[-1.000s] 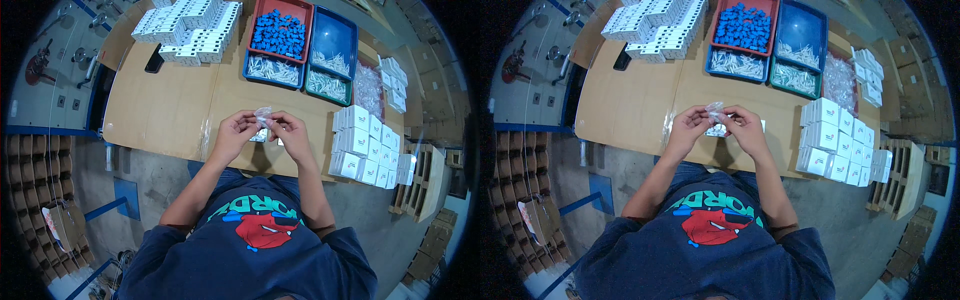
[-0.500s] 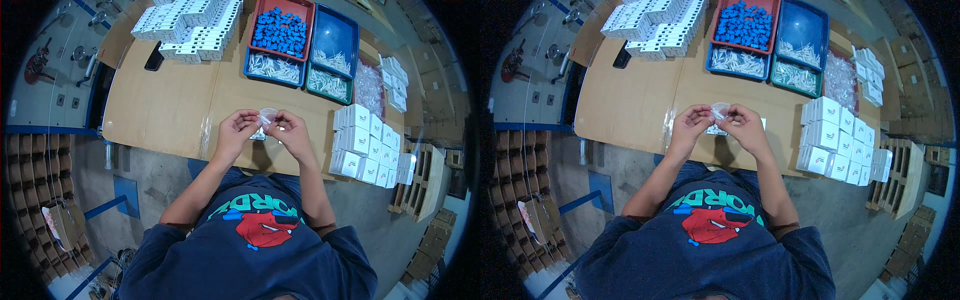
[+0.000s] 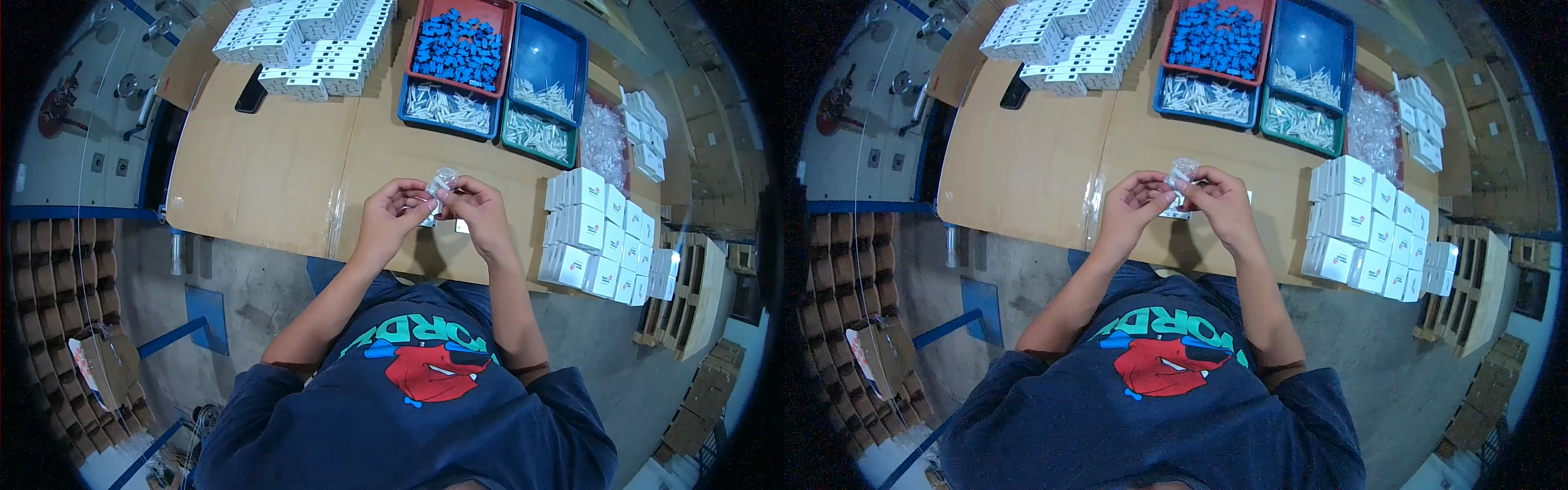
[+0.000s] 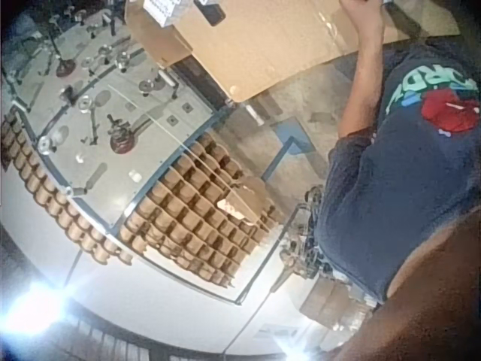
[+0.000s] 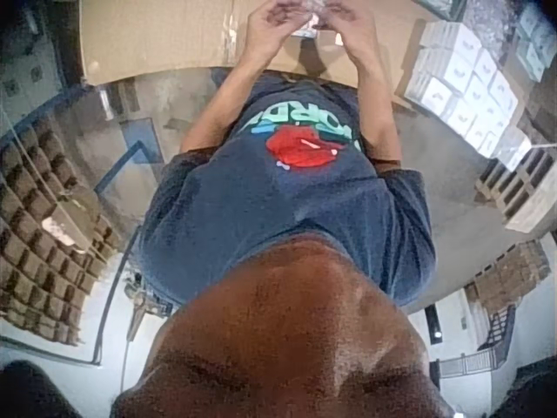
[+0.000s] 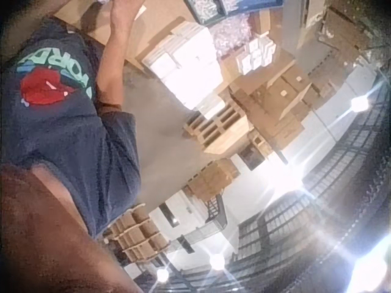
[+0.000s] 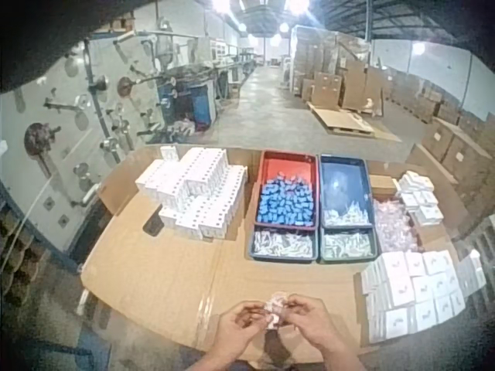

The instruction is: Assembling and packaging small plastic components into white boxes at a workstation.

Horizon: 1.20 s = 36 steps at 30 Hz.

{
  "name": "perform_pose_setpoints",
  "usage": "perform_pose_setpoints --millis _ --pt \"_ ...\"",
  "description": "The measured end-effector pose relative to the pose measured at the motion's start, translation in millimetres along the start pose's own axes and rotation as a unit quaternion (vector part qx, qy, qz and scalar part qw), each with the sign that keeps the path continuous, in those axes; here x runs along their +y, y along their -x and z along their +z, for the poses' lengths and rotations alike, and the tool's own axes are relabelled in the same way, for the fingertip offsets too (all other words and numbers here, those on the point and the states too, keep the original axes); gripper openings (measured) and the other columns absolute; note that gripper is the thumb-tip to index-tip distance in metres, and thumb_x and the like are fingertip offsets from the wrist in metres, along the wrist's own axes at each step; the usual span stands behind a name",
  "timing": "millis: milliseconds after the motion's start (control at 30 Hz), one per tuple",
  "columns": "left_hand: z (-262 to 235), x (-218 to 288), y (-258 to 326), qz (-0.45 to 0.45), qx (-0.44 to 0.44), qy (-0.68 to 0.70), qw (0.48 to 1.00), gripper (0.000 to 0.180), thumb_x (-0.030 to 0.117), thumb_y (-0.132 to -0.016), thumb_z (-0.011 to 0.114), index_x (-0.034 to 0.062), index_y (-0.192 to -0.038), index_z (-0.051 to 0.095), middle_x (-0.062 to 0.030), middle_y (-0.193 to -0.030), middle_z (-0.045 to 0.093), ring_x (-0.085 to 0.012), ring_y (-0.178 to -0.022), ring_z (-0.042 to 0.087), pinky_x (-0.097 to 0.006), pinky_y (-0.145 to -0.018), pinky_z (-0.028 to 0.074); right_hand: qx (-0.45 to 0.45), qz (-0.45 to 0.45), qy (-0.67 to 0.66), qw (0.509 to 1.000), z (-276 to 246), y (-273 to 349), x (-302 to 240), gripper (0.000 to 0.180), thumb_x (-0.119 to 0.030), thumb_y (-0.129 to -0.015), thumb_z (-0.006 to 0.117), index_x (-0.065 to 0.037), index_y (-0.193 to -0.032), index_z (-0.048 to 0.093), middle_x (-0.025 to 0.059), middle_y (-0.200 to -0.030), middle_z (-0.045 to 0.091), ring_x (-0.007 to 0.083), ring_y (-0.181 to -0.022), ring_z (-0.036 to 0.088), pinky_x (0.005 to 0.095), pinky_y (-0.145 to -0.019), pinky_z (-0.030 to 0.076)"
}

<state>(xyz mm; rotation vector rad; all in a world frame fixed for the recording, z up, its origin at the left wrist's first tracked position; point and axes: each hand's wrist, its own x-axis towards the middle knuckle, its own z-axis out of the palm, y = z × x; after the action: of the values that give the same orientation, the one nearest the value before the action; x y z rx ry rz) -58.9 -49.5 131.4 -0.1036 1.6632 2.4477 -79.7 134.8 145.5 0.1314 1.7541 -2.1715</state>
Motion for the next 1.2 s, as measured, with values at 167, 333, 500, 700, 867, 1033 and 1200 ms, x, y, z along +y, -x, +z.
perform_pose_setpoints --millis 167,333,500,700,867,1033,1200 --pt "1.8 -2.9 -1.2 0.011 0.014 0.004 1.0 0.029 -0.001 -0.091 0.074 -0.0036 -0.117 0.063 -0.0064 -0.101 0.068 -0.0111 -0.092 0.066 -0.025 -0.083 0.056 -0.019 0.003 -0.019 1.0 2.2 1.1 -3.9 0.016 -0.008 -0.098 0.068 0.003 -0.11 0.069 0.0047 -0.082 0.069 0.0116 -0.074 0.068 0.0276 -0.071 0.058" --pt "1.7 1.0 -1.4 0.004 0.027 0.017 0.999 0.031 -0.001 -0.091 0.073 -0.0006 -0.12 0.063 -0.0048 -0.104 0.066 -0.0101 -0.091 0.066 -0.024 -0.082 0.054 -0.02 -0.009 -0.006 1.0 1.1 0.2 -4.9 0.015 -0.007 -0.099 0.066 0.003 -0.11 0.068 0.0066 -0.087 0.07 0.0132 -0.077 0.069 0.0283 -0.072 0.059" --pt "2.1 -2.7 -2.1 0.001 0.025 0.0 1.0 0.028 0.001 -0.093 0.069 0.0005 -0.121 0.063 -0.0039 -0.105 0.066 -0.0099 -0.09 0.066 -0.024 -0.081 0.054 -0.017 -0.025 -0.045 0.999 3.6 -0.9 -2.5 0.02 -0.003 -0.097 0.066 0.003 -0.116 0.065 0.0093 -0.096 0.071 0.015 -0.08 0.07 0.0292 -0.074 0.06" --pt "-1.8 -8.3 -3.8 -0.029 0.038 0.006 0.999 0.02 0.002 -0.095 0.067 0.0004 -0.115 0.062 -0.004 -0.103 0.066 -0.0107 -0.089 0.067 -0.026 -0.08 0.057 -0.051 -0.048 -0.012 0.997 0.0 1.3 3.1 0.026 0.001 -0.094 0.068 0.004 -0.119 0.063 0.0086 -0.101 0.071 0.0135 -0.093 0.069 0.0269 -0.084 0.057" --pt "0.7 -5.9 -2.0 -0.018 0.023 0.024 0.999 0.018 0.004 -0.096 0.066 0.0005 -0.114 0.061 -0.0047 -0.103 0.067 -0.0111 -0.09 0.067 -0.027 -0.08 0.059 -0.043 -0.047 0.012 0.998 0.4 -1.7 6.8 0.024 0.003 -0.092 0.067 0.003 -0.116 0.064 0.0058 -0.098 0.07 0.0109 -0.091 0.067 0.026 -0.084 0.056" --pt "2.9 2.6 -1.9 -0.032 0.027 0.026 0.999 0.014 0.01 -0.101 0.065 0.0005 -0.111 0.063 -0.0052 -0.099 0.068 -0.0113 -0.086 0.068 -0.029 -0.077 0.06 -0.025 -0.04 0.004 0.999 -2.4 -2.9 8.7 0.021 0.002 -0.092 0.069 0.003 -0.112 0.064 0.0048 -0.092 0.07 0.0111 -0.085 0.068 0.0254 -0.079 0.056" --pt "3.6 -0.7 -4.2 -0.007 0.034 -0.007 0.999 0.015 0.014 -0.102 0.065 0.0003 -0.108 0.065 -0.0049 -0.096 0.068 -0.0113 -0.084 0.067 -0.028 -0.076 0.059 -0.012 -0.032 0.003 0.999 1.2 -1.2 2.2 0.018 0.0 -0.093 0.069 0.003 -0.11 0.065 0.0054 -0.091 0.07 0.0122 -0.083 0.069 0.0259 -0.077 0.057"
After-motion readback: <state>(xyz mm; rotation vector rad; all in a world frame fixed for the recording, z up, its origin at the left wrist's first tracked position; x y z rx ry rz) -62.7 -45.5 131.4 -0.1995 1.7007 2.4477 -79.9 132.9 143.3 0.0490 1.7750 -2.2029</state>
